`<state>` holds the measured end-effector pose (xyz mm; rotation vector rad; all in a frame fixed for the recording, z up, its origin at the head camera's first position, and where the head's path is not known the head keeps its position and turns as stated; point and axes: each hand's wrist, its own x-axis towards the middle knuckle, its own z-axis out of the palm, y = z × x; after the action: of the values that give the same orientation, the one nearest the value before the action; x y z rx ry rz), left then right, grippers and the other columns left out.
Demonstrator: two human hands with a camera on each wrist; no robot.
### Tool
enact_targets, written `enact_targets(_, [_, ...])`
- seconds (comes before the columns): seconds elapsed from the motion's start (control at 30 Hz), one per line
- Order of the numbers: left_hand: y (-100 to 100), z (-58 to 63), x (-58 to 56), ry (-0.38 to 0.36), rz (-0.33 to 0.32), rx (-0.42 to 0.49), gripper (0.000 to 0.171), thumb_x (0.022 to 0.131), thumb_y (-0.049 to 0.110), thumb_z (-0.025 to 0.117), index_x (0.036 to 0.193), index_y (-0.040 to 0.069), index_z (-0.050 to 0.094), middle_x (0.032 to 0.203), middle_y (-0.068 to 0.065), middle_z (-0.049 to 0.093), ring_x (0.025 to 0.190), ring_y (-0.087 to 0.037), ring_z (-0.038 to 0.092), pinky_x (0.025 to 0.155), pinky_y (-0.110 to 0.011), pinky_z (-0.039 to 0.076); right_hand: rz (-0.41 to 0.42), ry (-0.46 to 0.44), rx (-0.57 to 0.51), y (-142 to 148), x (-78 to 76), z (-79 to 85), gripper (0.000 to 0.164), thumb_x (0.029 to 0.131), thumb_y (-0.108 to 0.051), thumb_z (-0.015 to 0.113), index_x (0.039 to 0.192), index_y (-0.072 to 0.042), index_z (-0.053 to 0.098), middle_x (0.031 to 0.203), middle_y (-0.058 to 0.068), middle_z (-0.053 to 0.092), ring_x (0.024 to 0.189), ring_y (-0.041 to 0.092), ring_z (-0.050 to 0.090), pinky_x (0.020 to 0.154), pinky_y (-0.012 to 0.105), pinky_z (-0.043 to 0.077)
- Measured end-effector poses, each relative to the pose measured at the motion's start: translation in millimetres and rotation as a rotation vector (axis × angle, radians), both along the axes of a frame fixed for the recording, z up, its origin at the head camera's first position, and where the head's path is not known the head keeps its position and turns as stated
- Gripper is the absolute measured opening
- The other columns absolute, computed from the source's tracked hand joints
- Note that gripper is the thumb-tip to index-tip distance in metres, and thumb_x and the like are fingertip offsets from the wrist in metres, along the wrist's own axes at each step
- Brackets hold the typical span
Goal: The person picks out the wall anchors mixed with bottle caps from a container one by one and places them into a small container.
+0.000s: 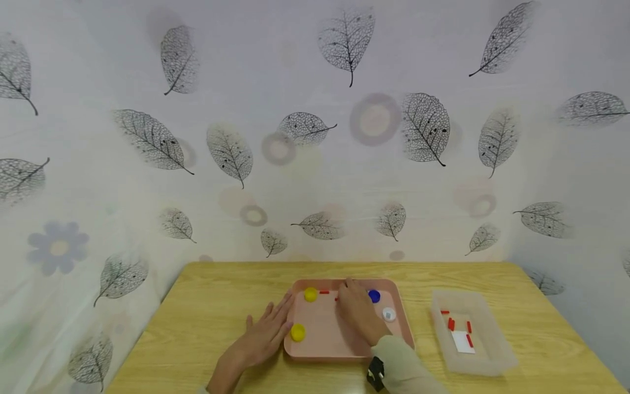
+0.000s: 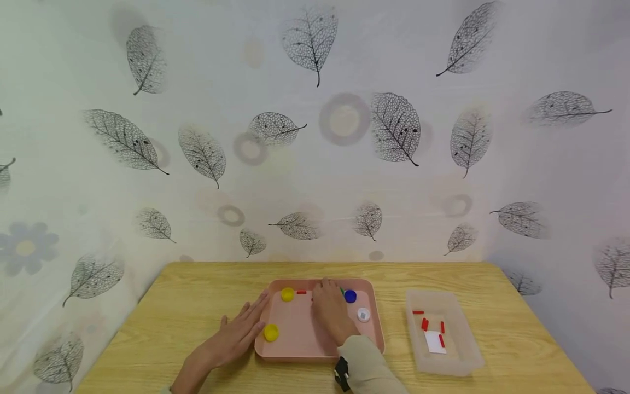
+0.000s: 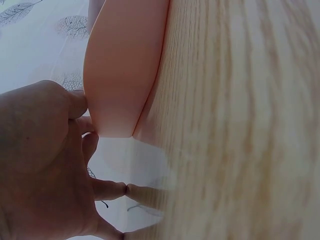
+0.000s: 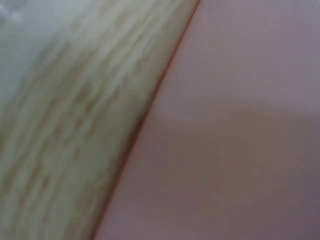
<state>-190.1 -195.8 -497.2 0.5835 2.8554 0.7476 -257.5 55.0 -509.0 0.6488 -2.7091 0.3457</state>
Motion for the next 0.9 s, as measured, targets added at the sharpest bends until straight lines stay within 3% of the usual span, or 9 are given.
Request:
enact_targets(0.23, [4,0.2,-0.2,-0.017,-0.005,-0.003,0.055,0.103,0.045,0.025,0.154,0.027,0.009,0.158,0.010,0.007,0.138,-0.044,0.020,0.091,-0.081,0.005,-0.029,-0.048,-0.035,5,5.0,4.6,0.014,0.085,-0.008,0.066,0.092,0.003,0.060,0.089,0.011,0.054,0.079,0.024,0.052,0.077,0.038,0.050])
enact_targets(0.4, [4,1.0,0.5,-0.023,0.002,0.004,0.055,0.103,0.044,0.026,0.153,0.028,0.010,0.158,0.009,0.009,0.137,-0.044,0.021,0.090,-0.081,0.004,-0.036,-0.068,-0.079,9,11.2,11.0,0.012,0.088,-0.011,0.066,0.091,-0.002,0.059,0.086,0.005,0.049,0.074,0.017,0.046,0.071,0.032,0.048])
enact_targets(0.9, [2,2.4,0.7,-0.014,0.006,0.001,0.055,0.103,0.043,0.026,0.153,0.029,0.009,0.158,0.010,0.009,0.137,-0.044,0.022,0.092,-0.081,0.005,0.032,0.145,-0.223,23,33.7,20.7,0.015,0.080,-0.007,0.071,0.079,-0.010,0.057,0.082,0.000,0.050,0.074,0.013,0.047,0.063,0.026,0.046])
